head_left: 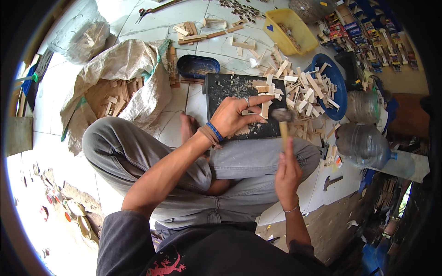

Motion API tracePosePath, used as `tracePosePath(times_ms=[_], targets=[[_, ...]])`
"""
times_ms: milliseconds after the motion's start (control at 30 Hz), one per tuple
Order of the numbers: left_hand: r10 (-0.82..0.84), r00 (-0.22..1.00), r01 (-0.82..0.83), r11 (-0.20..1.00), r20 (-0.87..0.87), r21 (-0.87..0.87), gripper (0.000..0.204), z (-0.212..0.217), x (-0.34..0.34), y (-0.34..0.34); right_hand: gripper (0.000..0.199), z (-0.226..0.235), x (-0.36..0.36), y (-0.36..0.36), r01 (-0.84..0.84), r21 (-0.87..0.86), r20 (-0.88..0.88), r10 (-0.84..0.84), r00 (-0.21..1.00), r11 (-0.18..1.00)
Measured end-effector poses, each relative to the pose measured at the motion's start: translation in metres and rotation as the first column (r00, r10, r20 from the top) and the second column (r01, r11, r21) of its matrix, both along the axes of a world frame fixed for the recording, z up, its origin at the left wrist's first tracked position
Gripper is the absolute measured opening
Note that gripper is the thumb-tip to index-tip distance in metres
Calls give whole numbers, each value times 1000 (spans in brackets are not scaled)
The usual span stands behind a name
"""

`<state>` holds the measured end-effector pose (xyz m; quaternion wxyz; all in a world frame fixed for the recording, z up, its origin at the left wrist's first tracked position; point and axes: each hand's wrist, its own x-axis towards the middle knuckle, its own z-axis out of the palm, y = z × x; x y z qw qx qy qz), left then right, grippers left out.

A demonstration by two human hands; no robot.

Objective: The person sits on the floor and repeatedly carves small wooden blocks using a chisel and hammer. They hold the block in one hand and strike the chisel with the hammer to shape the wood, then place the finished pieces into a blue tray.

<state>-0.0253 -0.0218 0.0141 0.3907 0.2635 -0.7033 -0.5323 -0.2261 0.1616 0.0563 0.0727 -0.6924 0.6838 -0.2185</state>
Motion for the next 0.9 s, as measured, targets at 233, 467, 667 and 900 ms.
tracePosePath(times_ms=[233,467,667,900], targets=[[4,999,-5,1000,49,9,61,-1,1,0,63,7,2,2,-47,-145,-111,31,993,988],[12,999,-14,999,33,31,61,0,2,0,60,12,2,-1,33,13,6,-33,999,999],[16,998,-17,1000,65,8,63,-3,1,-1,59,11,2,4,159,-110,34,-156,987,981],[44,999,-44,999,25,-5,65,-4,0,1,58,13,0,1,116,-206,76,-102,992,972]])
